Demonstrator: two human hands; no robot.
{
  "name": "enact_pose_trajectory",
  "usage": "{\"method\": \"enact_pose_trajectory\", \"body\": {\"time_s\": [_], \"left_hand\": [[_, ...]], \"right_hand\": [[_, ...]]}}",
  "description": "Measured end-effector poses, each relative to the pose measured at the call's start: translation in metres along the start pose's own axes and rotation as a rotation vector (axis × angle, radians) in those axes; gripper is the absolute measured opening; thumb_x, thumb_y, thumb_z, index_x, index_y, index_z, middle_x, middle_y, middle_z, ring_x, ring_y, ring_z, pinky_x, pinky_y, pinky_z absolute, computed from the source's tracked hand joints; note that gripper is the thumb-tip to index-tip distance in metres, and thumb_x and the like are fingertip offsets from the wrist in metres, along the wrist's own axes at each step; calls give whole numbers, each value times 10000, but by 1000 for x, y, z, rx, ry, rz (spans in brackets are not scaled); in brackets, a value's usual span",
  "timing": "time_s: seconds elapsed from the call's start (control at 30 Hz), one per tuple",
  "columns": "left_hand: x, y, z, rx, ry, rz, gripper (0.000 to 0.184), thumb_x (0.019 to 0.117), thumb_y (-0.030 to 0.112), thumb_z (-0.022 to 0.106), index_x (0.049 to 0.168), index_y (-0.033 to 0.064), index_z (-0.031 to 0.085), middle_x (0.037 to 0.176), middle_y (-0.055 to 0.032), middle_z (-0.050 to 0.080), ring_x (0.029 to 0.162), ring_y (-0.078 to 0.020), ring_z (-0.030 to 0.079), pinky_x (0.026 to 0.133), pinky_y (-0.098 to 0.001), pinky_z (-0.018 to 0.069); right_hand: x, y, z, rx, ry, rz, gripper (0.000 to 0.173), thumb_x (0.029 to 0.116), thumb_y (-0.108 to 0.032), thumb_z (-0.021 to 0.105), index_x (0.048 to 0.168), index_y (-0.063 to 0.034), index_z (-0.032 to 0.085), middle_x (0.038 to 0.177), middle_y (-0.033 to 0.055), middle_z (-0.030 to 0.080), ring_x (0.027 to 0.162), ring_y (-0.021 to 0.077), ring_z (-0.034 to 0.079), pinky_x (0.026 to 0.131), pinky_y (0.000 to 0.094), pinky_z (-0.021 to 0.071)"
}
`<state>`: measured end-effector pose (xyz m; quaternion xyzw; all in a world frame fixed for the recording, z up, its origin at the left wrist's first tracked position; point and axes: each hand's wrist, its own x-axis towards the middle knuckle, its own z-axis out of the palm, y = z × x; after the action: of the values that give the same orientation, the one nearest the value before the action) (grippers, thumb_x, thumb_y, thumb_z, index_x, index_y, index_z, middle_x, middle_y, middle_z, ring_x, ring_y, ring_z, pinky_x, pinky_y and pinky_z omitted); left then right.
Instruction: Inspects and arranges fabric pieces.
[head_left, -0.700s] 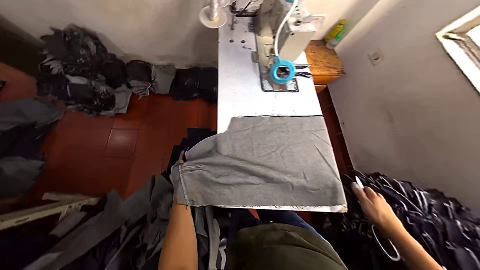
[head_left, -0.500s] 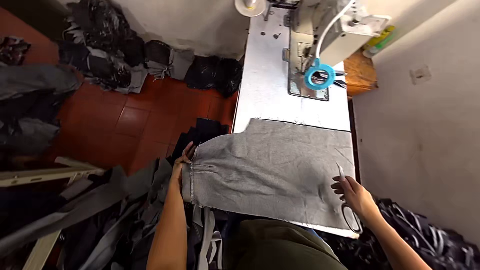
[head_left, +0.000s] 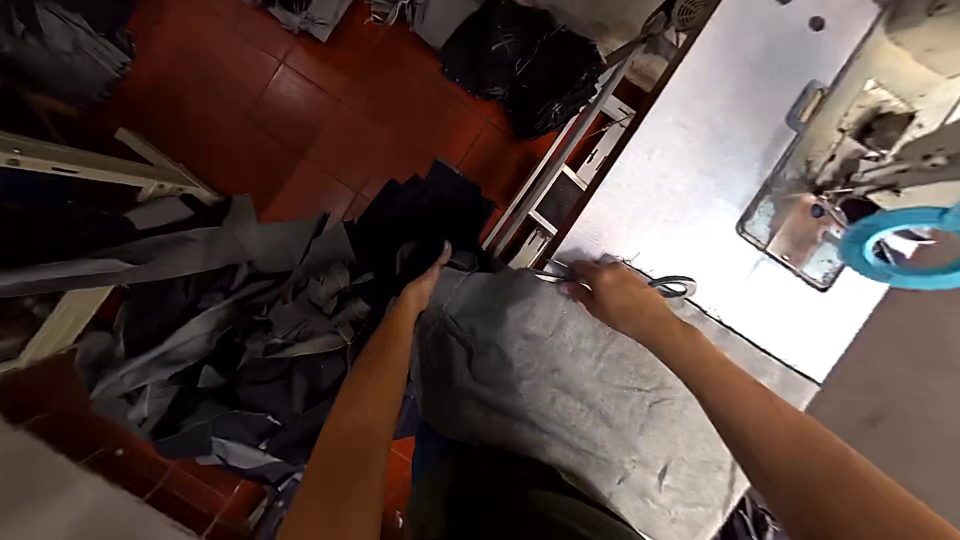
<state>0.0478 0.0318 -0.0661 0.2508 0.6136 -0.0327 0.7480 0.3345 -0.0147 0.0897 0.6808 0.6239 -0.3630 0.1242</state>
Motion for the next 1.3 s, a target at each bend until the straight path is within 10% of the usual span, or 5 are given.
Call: {"method": "enact_pose_trajectory", "body": {"time_s": [0.1, 0.23, 0.37, 0.73, 1.3], "left_hand": [[22, 4, 18, 96, -145, 78, 790, 1013, 679, 374, 1548, 100, 426, 1627, -154, 361, 1521, -325, 296, 1215, -620, 227], [35, 26, 41, 395, -416, -24, 516, 1068, 411, 492, 1359, -5, 587, 1372, -213, 586, 1285, -317, 545, 1092, -543, 407], [36, 29, 34, 154, -171, 161, 327, 971, 175, 657, 1189, -67, 639, 1123, -213, 676, 1060, -287, 647, 966, -501, 511], [-75, 50, -49, -505, -141, 163, 318, 1056, 213, 352, 971, 111, 641, 816, -7, 722, 748, -73, 696, 667, -258, 589], [-46, 26, -38, -911, -299, 86, 361, 1034, 133, 343, 852, 97, 653, 756, -44, 717, 679, -77, 698, 611, -228, 583]], "right_hand": [[27, -39, -13, -126, -18, 57, 293, 1032, -306, 613, 1079, -23, 670, 869, 250, 691, 836, 483, 696, 684, 643, 531], [67, -76, -43, -309, -301, 198, 292, 1014, -323, 626, 1050, -36, 675, 990, 239, 686, 966, 448, 682, 756, 624, 526], [85, -82, -48, -367, -451, 214, 317, 983, -344, 671, 964, -29, 691, 979, 231, 680, 966, 438, 674, 748, 637, 524], [122, -111, 0, -268, -38, -739, 202, 981, -184, 666, 875, -12, 658, 703, 158, 638, 677, 366, 686, 564, 506, 532], [117, -115, 33, -385, 179, -891, 115, 955, -51, 546, 904, 24, 617, 749, 191, 632, 711, 373, 693, 537, 438, 533]]}}
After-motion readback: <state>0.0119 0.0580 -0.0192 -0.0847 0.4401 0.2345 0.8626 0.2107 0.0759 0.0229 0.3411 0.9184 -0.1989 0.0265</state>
